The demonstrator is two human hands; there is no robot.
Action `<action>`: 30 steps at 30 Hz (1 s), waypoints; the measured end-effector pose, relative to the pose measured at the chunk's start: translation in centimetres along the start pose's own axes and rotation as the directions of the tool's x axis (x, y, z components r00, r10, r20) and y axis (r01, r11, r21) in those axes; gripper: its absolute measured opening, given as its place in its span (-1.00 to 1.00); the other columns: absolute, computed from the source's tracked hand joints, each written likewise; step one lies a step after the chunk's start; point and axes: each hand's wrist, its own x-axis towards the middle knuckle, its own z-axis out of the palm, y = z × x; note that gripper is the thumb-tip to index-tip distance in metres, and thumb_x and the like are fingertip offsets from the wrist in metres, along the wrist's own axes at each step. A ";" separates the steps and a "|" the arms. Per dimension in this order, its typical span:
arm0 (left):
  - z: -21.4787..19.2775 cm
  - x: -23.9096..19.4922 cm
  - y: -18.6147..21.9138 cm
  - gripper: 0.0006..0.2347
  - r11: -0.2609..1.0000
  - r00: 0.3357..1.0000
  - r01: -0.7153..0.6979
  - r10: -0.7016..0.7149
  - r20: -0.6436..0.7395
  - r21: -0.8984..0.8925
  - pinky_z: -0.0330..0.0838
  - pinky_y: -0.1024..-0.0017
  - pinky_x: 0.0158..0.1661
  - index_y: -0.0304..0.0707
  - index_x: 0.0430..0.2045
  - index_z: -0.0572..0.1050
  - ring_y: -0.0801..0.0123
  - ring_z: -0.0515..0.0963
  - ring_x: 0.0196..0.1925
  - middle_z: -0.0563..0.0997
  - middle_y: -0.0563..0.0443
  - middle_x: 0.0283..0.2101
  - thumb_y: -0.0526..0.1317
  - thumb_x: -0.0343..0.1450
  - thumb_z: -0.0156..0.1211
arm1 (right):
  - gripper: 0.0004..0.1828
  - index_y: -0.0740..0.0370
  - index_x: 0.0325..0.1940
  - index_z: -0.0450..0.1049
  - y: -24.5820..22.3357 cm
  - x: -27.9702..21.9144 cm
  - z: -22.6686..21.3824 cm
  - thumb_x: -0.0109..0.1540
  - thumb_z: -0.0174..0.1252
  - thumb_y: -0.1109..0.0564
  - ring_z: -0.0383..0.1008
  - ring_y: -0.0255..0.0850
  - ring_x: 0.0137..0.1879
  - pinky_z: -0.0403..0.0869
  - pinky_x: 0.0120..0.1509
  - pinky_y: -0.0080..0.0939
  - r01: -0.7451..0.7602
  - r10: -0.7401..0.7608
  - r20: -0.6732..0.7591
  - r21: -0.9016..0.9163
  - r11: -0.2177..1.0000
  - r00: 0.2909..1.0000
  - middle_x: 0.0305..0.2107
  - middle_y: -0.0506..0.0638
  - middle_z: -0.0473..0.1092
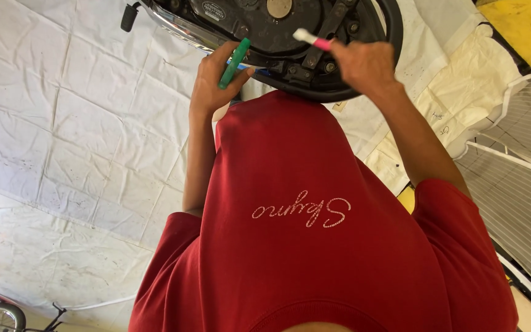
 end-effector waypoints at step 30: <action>-0.7 -0.1 0.4 -0.70 1.000 0.999 0.027 -0.026 -0.032 0.017 0.39 0.33 -0.32 -0.36 -0.06 0.51 0.20 0.46 -0.44 0.61 -0.06 -0.33 -0.37 0.35 0.40 | -0.84 -0.04 -0.07 0.53 -0.9 2.7 2.9 0.51 0.07 -0.01 0.00 -0.44 -0.71 -0.02 -0.65 -0.42 -0.109 0.120 -0.056 0.167 0.980 0.991 -0.71 -0.33 0.18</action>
